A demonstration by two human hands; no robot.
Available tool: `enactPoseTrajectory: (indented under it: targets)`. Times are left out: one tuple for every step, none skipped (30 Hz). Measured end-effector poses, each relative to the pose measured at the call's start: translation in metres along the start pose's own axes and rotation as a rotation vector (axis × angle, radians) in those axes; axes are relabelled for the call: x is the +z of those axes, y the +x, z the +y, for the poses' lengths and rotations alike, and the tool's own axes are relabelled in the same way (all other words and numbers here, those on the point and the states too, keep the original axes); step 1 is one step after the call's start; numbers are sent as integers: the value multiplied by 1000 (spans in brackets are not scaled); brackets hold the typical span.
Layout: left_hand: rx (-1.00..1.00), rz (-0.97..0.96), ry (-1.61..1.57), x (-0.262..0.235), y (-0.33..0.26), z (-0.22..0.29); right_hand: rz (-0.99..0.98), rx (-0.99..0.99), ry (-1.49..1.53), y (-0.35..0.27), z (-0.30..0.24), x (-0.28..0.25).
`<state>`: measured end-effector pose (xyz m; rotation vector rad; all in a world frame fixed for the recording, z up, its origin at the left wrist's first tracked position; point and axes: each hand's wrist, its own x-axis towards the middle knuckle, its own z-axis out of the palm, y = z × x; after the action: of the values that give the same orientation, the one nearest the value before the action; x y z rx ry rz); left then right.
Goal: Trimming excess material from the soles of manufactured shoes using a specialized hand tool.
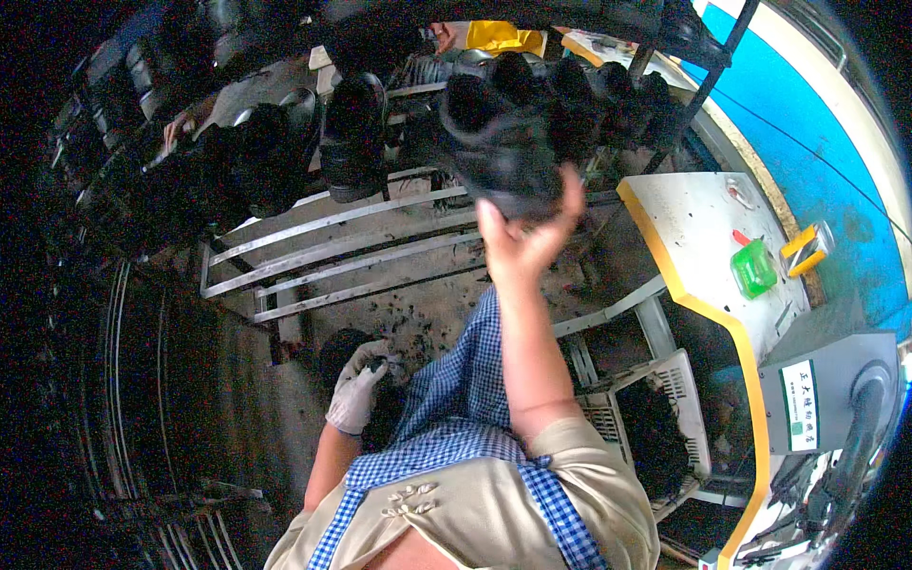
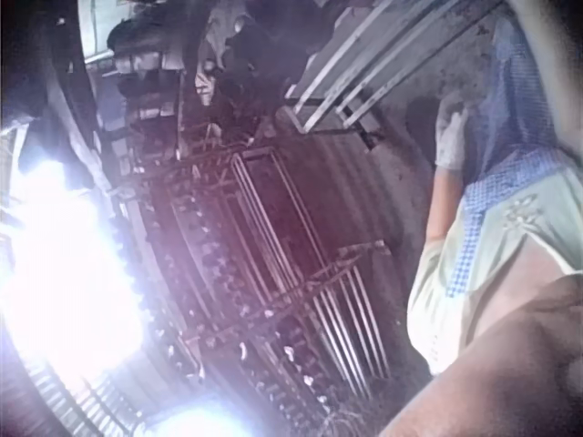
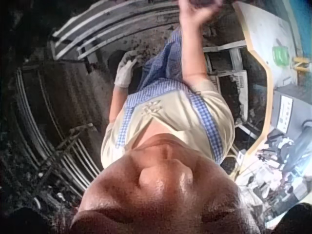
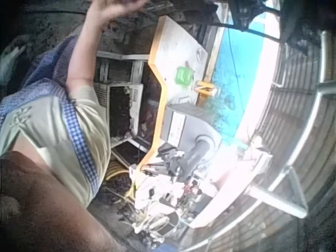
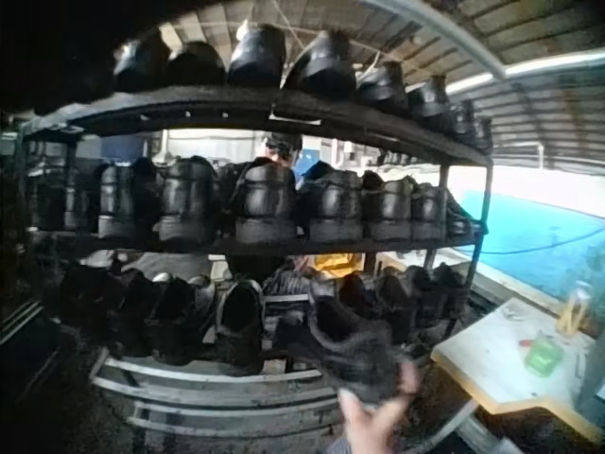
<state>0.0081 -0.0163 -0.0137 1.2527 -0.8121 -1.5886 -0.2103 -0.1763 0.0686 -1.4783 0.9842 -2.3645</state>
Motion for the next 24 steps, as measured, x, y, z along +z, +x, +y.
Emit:
enactPoseTrajectory:
  targets:
    - [33, -42, -48, -6, 6, -9, 71, -18, 12, -1, -20, -14]
    - [64, -85, -96, -9, 8, -14, 107, -104, -90, 0, -35, -30]
    - [137, -79, -36, -4, 7, -6, 128, -140, -74, -1, -41, -49]
    - [219, -96, -85, -5, 8, -4, 79, -37, 102, -2, -62, -52]
    - [287, -93, -106, -3, 8, 1, 11, 41, 110, -6, -71, -58]
    - [359, -91, -129, -2, 5, 9, -58, 113, 120, -9, -78, -63]
    - [534, -3, 122, 3, 6, 22, -191, 178, 90, -9, -77, -67]
    - [564, 61, 99, 13, 1, 33, -327, 246, 63, -9, -75, -69]
    - [747, 101, 285, 14, 8, 38, -376, 368, 108, -14, -75, -60]
    - [927, 139, 474, 14, 16, 44, -522, 263, -34, -17, -58, -61]
    - [932, 127, 565, 19, 19, 52, -608, 331, -52, -30, -48, -62]
    - [933, 116, 654, 28, 19, 64, -704, 356, -31, -41, -40, -57]
    - [658, -21, 572, 37, 9, 80, -765, 390, -21, -51, -40, -51]
    - [533, -152, 436, 34, 22, 74, -827, 422, -9, -59, -41, -46]
    - [381, -177, 196, 34, 24, 69, -900, 414, 3, -62, -40, -44]
    - [232, -198, -45, 35, 24, 66, -915, 426, 16, -63, -37, -43]
    - [222, -203, -77, 33, 22, 66, -966, 421, 33, -64, -33, -44]
    - [216, -191, -79, 32, 20, 65, -1010, 413, 45, -64, -33, -41]
    - [257, -167, -14, 32, 17, 64, -953, 460, 116, -64, -37, -39]
    - [296, -145, 52, 32, 15, 62, -957, 468, 119, -60, -38, -37]
    - [325, -162, -4, 34, 11, 59, -962, 343, 73, -55, -38, -36]
    - [318, -158, -7, 33, 10, 57, -965, 217, 26, -52, -40, -35]
    - [372, -180, 38, 32, 9, 55, -939, 290, 54, -53, -44, -34]
    - [429, -206, 83, 31, 9, 55, -941, 293, 51, -52, -45, -32]
